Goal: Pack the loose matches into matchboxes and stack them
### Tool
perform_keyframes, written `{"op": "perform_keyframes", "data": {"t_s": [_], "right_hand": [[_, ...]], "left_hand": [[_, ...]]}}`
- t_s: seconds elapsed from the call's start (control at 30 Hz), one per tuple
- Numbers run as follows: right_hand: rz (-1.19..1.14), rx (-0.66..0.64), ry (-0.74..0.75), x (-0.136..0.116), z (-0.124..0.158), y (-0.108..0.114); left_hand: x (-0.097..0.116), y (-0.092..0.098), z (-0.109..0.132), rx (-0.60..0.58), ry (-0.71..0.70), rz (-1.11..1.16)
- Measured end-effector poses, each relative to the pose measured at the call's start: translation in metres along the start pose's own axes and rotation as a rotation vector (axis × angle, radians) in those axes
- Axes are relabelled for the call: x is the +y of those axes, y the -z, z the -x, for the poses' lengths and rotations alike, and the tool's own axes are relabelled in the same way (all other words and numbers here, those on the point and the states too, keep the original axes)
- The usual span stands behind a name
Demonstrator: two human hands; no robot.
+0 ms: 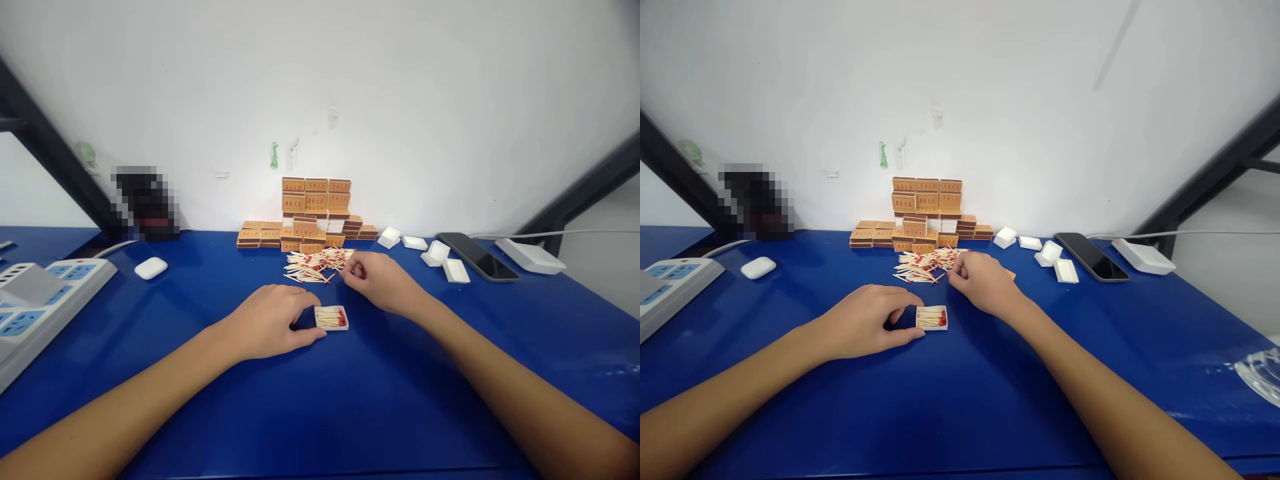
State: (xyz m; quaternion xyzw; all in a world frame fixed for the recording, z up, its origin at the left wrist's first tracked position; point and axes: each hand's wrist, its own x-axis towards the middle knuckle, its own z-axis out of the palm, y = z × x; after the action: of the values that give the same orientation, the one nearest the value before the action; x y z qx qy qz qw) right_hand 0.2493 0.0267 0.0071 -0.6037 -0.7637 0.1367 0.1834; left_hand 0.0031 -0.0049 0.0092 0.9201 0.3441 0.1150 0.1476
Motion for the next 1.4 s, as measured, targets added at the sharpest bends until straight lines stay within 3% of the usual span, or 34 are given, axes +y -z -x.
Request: {"op": "perform_keyframes", "data": {"t_s": [0.2, 0.37, 0.6, 0.93, 1.2, 1.4], "right_hand": [[-0.159, 0.021, 0.120, 0.005, 0.006, 0.025], [-0.196, 0.063, 0.165, -0.007, 0.014, 0.035], [-0.110, -0.156, 0.346, -0.023, 0.032, 0.039], [0.004, -0.241, 0.434, -0.035, 0.039, 0.022], [-0.093, -0.150, 0.390, -0.027, 0.031, 0.028], [0.105, -0.014, 0.267, -0.004, 0.015, 0.021]], "left_hand": [[0.000, -0.001, 0.000, 0.014, -0.019, 0.001], [-0.001, -0.001, 0.000, 0.016, -0.014, -0.006], [0.000, 0.000, 0.000, 0.008, -0.011, 0.009], [-0.001, -0.002, -0.001, -0.014, 0.003, -0.009], [0.000, 0.000, 0.000, -0.003, -0.003, 0.012], [0.000, -0.001, 0.000, -0.002, 0.003, 0.004]]}}
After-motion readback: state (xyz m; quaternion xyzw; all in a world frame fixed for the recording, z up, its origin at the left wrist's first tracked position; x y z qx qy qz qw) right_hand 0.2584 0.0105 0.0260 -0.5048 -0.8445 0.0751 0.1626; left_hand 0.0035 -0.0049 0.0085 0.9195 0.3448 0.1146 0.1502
